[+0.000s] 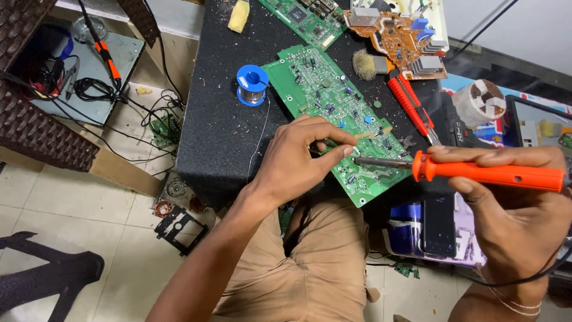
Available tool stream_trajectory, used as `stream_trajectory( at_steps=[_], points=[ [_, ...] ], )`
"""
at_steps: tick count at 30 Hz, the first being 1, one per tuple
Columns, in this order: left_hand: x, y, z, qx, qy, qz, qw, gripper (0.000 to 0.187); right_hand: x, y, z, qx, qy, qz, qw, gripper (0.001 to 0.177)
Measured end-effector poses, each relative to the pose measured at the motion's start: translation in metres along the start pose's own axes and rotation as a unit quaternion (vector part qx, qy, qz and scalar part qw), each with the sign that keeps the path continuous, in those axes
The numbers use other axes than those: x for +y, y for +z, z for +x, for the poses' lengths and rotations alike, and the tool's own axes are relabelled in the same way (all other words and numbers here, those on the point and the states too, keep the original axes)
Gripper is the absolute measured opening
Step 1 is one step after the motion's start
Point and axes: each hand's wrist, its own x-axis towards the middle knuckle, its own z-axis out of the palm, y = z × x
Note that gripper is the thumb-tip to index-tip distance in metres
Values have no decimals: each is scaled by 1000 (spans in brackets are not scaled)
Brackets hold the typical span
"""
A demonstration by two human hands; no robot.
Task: Soldering components onto a green circuit board using a soldering iron and solder wire.
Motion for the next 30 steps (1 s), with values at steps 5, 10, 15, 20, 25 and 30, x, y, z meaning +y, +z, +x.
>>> stream_trajectory(
  at_steps=[5,10,15,20,25,30],
  points=[
    [3,0,1,0,-23,17,1000,17,-2,0,0,0,1,-13,1000,35],
    [4,0,2,-12,-37,22,999,16,-4,0,1,-1,-7,-19,1000,35],
    [6,1,4,-18,-46,23,999,16,5,-2,-3,4,2,18,1000,38],
    [6,1,5,-22,-53,33,998,17,3,-5,-6,14,4,-5,1000,35],
    [8,2,6,-25,-50,43,997,14,6,-7,-10,28,31,-17,999,27],
    [11,3,7,-35,-65,54,996,15,9,-9,-12,29,24,15,999,36]
  ],
)
